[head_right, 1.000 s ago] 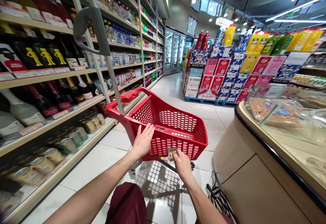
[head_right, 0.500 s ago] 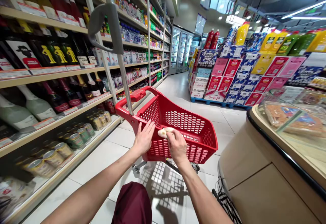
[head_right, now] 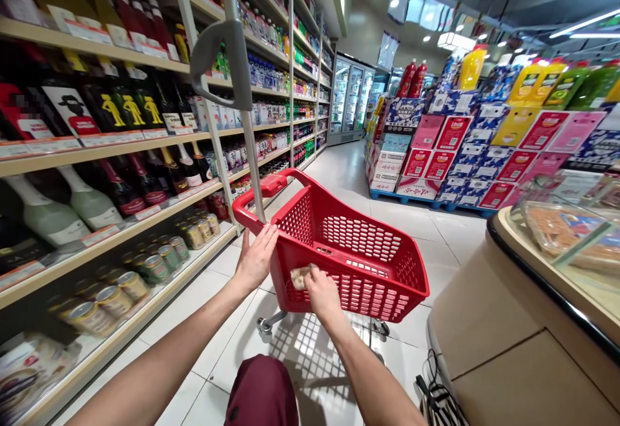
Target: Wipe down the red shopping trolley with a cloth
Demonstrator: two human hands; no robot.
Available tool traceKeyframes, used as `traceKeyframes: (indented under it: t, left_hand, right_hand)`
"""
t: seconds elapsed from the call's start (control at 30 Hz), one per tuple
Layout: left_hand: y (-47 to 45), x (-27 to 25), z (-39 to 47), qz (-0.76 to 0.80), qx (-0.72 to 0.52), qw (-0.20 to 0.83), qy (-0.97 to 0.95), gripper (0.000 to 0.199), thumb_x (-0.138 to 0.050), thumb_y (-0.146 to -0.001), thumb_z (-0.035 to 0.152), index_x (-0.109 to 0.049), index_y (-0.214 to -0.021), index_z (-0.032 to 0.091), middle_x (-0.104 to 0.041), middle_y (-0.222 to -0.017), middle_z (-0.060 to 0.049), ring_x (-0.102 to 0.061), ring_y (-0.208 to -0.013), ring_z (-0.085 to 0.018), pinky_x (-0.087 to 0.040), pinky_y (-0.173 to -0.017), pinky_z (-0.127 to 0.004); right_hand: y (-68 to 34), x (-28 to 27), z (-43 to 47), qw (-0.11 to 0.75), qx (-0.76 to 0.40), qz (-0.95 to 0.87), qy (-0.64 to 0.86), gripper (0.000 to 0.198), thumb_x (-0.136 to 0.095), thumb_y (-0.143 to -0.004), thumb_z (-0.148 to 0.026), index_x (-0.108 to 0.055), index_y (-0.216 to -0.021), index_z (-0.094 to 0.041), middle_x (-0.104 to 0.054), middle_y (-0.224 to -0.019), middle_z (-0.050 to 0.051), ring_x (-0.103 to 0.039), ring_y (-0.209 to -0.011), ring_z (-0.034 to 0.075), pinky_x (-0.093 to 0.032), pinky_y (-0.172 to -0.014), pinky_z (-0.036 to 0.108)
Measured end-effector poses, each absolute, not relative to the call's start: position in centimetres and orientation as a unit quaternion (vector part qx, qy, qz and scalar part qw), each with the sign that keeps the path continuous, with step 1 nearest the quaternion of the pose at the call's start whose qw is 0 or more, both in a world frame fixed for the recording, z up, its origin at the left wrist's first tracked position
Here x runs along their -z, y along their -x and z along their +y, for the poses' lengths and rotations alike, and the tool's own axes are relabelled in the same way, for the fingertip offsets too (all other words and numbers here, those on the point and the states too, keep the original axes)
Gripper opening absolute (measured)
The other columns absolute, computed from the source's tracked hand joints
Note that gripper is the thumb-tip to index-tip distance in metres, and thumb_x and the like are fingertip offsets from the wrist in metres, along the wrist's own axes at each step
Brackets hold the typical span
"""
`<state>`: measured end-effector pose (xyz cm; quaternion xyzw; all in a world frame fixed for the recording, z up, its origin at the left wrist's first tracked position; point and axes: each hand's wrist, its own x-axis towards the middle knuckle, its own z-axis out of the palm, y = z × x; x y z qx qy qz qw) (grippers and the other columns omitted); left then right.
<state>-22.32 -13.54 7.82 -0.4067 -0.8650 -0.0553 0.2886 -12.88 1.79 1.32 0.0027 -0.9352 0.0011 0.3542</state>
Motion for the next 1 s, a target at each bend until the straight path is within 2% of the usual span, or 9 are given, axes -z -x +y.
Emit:
traceKeyframes:
  t: [0.07, 0.17, 0.23, 0.37, 0.43, 0.57, 0.73, 0.9, 1.0]
  left_hand:
    - [22.4, -7.9, -13.9, -0.863, 0.059, 0.285, 0.414, 0.050, -0.030, -0.078, 0.007, -0.037, -0.128, 0.011, -0.037, -0.135, -0.011, -0.025, -0.129, -0.020, -0.002, -0.105, -0.052]
    - [22.4, -7.8, -14.0, -0.864, 0.069, 0.289, 0.406, 0.050, -0.032, -0.078, 0.008, -0.036, -0.128, 0.012, -0.038, -0.135, -0.010, -0.026, -0.129, -0.019, -0.003, -0.106, -0.050]
    - [22.5, -7.8, -13.9, -0.866, 0.074, 0.291, 0.400, 0.050, -0.032, -0.078, 0.008, -0.036, -0.128, 0.013, -0.039, -0.135, -0.010, -0.026, -0.128, -0.018, -0.004, -0.106, -0.049]
    - [22.4, -7.9, -13.8, -0.865, 0.079, 0.284, 0.406, 0.053, -0.031, -0.076, 0.005, -0.037, -0.128, 0.013, -0.039, -0.134, -0.009, -0.028, -0.128, -0.018, -0.003, -0.106, -0.049]
    - [22.3, -8.0, -13.5, -0.866, 0.085, 0.289, 0.400, 0.053, -0.031, -0.075, 0.004, -0.038, -0.127, 0.013, -0.040, -0.134, -0.010, -0.029, -0.127, -0.019, -0.003, -0.106, -0.051]
    - [21.7, -8.0, -12.3, -0.868, 0.089, 0.297, 0.387, 0.050, -0.031, -0.077, 0.006, -0.040, -0.126, 0.011, -0.042, -0.132, -0.011, -0.030, -0.127, -0.021, -0.004, -0.105, -0.053]
    - [21.1, -8.1, -10.9, -0.876, 0.057, 0.261, 0.402, 0.049, -0.029, -0.077, 0.006, -0.043, -0.124, 0.010, -0.041, -0.133, -0.012, -0.031, -0.126, -0.023, -0.009, -0.104, -0.055]
    - [19.5, -7.6, -8.1, -0.870, 0.032, 0.235, 0.432, 0.049, -0.029, -0.078, 0.006, -0.041, -0.125, 0.011, -0.041, -0.133, -0.012, -0.029, -0.127, -0.021, -0.009, -0.105, -0.052]
    - [18.5, -6.7, -6.9, -0.870, 0.018, 0.213, 0.444, 0.052, -0.030, -0.076, 0.006, -0.038, -0.128, 0.010, -0.039, -0.135, -0.012, -0.026, -0.128, -0.021, -0.014, -0.105, -0.049]
  right_hand:
    - [13.4, -1.8, 1.0, 0.364, -0.013, -0.931, -0.011, 0.018, -0.045, -0.082, -0.015, -0.061, -0.086, -0.023, -0.058, -0.086, 0.004, -0.050, -0.072, 0.012, -0.037, -0.063, 0.022]
    - [14.9, -3.6, 0.0, 0.410, -0.036, -0.911, 0.001, 0.021, -0.041, -0.086, -0.020, -0.059, -0.097, -0.022, -0.056, -0.097, 0.005, -0.049, -0.082, 0.013, -0.037, -0.071, 0.023]
    - [15.7, -4.2, -0.4, 0.420, -0.034, -0.907, 0.001, 0.020, -0.040, -0.086, -0.021, -0.059, -0.094, -0.022, -0.056, -0.100, 0.006, -0.048, -0.083, 0.014, -0.037, -0.071, 0.024]
    - [14.9, -3.0, 0.1, 0.383, -0.006, -0.923, -0.017, 0.016, -0.045, -0.083, -0.017, -0.061, -0.081, -0.022, -0.058, -0.093, 0.006, -0.047, -0.075, 0.013, -0.036, -0.063, 0.024]
    - [14.2, -2.6, 0.9, 0.381, -0.006, -0.924, -0.007, 0.017, -0.045, -0.084, -0.018, -0.061, -0.086, -0.023, -0.058, -0.092, 0.005, -0.048, -0.075, 0.013, -0.036, -0.065, 0.024]
    - [13.4, -2.9, 2.9, 0.387, -0.023, -0.921, 0.047, 0.025, -0.039, -0.086, -0.020, -0.058, -0.102, -0.023, -0.054, -0.106, 0.007, -0.048, -0.086, 0.016, -0.037, -0.072, 0.026]
    - [10.9, -1.9, 4.6, 0.339, -0.034, -0.940, 0.032, 0.021, -0.046, -0.080, -0.014, -0.063, -0.089, -0.023, -0.057, -0.091, 0.004, -0.049, -0.075, 0.014, -0.038, -0.064, 0.022]
    - [11.1, -3.0, 6.4, 0.432, -0.059, -0.892, 0.122, 0.033, -0.046, -0.077, -0.013, -0.058, -0.106, -0.023, -0.051, -0.116, 0.008, -0.047, -0.096, 0.020, -0.039, -0.077, 0.031]
    - [10.5, -2.1, 9.0, 0.402, -0.035, -0.908, 0.113, 0.043, -0.041, -0.075, -0.006, -0.055, -0.112, -0.023, -0.052, -0.117, 0.008, -0.046, -0.102, 0.021, -0.038, -0.081, 0.035]
